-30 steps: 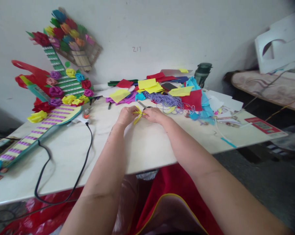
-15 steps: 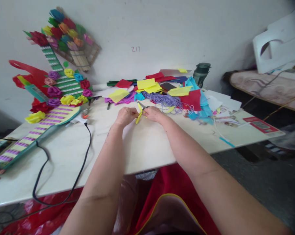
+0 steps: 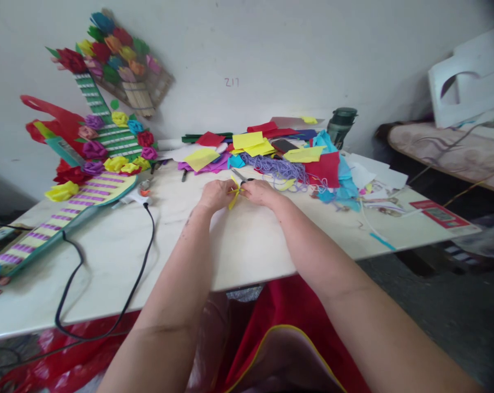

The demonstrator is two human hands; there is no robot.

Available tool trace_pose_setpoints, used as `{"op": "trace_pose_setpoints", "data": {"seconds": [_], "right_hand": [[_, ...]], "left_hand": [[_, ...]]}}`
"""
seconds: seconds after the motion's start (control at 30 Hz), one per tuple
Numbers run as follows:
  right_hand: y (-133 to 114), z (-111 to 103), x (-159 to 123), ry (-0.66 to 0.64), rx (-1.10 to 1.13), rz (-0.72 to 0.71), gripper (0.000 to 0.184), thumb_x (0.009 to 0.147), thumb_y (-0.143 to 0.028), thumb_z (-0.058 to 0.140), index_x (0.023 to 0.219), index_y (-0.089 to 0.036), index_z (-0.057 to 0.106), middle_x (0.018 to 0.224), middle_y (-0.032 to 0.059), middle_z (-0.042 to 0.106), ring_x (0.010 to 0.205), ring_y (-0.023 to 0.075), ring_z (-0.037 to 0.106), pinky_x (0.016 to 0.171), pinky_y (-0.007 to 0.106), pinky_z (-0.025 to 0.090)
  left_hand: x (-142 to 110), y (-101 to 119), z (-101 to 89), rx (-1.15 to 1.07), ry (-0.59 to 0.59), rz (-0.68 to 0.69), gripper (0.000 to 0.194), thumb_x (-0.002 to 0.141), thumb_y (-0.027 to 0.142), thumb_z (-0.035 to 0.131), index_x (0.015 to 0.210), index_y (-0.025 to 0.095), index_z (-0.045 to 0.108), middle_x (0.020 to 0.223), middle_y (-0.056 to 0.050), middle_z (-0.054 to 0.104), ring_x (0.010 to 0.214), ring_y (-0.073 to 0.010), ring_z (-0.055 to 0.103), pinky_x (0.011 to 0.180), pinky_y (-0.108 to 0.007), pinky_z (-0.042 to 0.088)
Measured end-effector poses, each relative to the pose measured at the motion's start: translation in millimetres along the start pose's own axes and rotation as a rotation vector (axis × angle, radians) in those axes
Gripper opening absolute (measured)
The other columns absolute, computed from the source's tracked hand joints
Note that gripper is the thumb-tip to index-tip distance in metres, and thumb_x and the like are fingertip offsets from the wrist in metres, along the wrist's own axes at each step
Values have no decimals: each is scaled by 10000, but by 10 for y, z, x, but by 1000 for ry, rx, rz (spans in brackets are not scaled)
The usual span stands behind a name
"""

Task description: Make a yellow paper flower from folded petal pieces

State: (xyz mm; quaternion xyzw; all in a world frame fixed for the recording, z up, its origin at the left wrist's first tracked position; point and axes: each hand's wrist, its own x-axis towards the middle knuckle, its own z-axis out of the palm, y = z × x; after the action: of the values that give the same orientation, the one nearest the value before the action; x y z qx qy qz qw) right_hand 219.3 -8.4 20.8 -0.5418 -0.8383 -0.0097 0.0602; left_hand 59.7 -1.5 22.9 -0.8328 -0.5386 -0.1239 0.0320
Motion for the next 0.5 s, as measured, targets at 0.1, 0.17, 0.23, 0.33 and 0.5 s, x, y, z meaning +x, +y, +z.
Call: {"op": "trace_pose_setpoints", "data": {"seconds": [0.1,0.17,0.23,0.33,0.5], "right_hand": [[-7,1,0,-4,1,12,345,910,-336,371,1092,-167,611,1098,142,655,1018,241,605,751,294,419],[-8,5,3,-1,2,14,339,910,-332,377,1095,-166,607,1096,141,655,1016,235,602,747,286,414],[-5,9,9,7,9,10,330,909,-331,383,1089,-168,607,1089,136,657,1007,225,602,743,277,406],[8,10,18,16,41,11,335,912,-343,384,1074,-163,614,1071,132,662,979,215,605,721,265,391],[53,0,26,40,135,12,337,911,-327,392,1051,-137,633,1020,121,671,921,191,598,691,243,367]], "left_hand": [[16,-18,4,-5,-19,3,324,770,296,496,1045,238,657,911,-42,706,881,-218,635,726,-288,441],[22,-29,2,-9,-34,0,327,771,289,498,1053,246,659,914,-40,706,877,-209,634,721,-278,436],[25,-39,-2,-12,-36,-8,324,779,280,493,1053,256,663,908,-38,708,880,-205,632,722,-275,434],[22,-57,-4,-24,-13,-20,315,793,273,483,1048,268,667,895,-35,711,887,-203,631,731,-276,431],[27,-96,15,-102,26,-5,296,802,281,486,1040,275,661,825,-11,714,866,-187,630,731,-261,426]]}}
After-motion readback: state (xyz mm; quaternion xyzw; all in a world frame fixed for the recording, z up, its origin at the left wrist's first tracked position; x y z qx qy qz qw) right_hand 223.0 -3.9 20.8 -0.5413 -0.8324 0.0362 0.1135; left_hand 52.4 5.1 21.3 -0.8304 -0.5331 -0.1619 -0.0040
